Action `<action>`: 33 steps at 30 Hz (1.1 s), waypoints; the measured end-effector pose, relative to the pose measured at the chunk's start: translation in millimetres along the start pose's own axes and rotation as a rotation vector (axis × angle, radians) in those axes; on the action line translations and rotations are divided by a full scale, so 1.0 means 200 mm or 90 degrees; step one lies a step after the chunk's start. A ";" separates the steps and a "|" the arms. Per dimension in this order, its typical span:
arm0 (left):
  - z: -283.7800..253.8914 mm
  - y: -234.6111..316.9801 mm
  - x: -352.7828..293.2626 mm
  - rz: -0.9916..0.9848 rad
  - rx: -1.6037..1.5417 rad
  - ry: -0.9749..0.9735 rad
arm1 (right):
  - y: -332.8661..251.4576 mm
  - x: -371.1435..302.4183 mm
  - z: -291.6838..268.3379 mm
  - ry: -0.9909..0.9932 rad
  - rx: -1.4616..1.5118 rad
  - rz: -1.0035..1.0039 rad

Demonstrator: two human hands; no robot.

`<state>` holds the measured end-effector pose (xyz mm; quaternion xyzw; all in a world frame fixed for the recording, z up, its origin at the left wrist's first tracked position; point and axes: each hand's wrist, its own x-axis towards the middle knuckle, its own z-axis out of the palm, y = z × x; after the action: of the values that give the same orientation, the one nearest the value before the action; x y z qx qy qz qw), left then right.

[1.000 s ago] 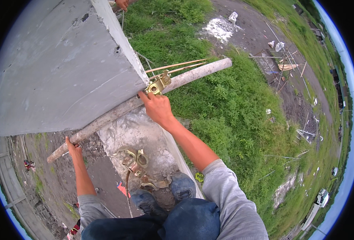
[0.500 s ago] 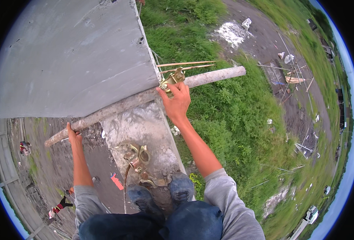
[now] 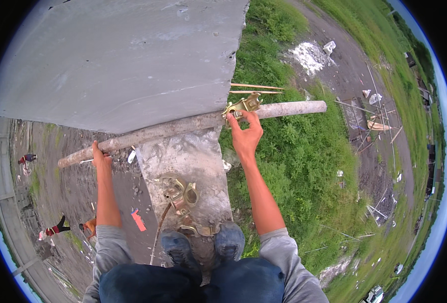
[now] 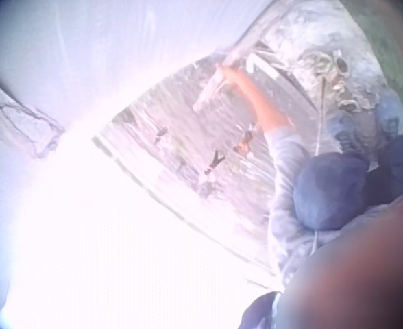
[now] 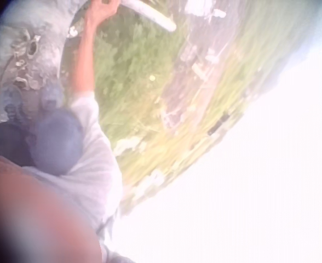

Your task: The person assembles a wooden scaffolding pole by hand, attaching a metal clamp and tightening it with a wrench. The person then secures the pole to a concrete structure using a second clamp and wrench, repeating the process for a second pole.

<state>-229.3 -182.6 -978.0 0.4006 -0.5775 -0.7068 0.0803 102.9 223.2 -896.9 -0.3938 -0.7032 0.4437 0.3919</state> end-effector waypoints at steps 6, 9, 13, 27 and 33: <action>0.00 0.02 -0.08 -0.008 -0.008 0.002 | -0.04 -0.02 0.10 0.087 -0.065 0.033; 0.01 0.01 -0.09 -0.002 -0.028 0.022 | -0.05 0.00 0.09 0.082 -0.113 0.027; 0.02 0.00 -0.07 -0.013 -0.016 0.002 | -0.04 0.03 0.07 0.018 -0.088 0.079; -0.17 0.11 -0.11 -0.043 -0.076 -0.059 | 0.04 0.05 0.00 -0.042 -0.132 0.044; -0.43 0.16 -0.23 0.048 0.074 -0.166 | 0.02 0.02 -0.03 0.028 -0.183 0.003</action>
<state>-152.5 -230.7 -929.3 0.2871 -0.6376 -0.7148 0.0078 107.1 229.9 -898.9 -0.4570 -0.7497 0.3308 0.3458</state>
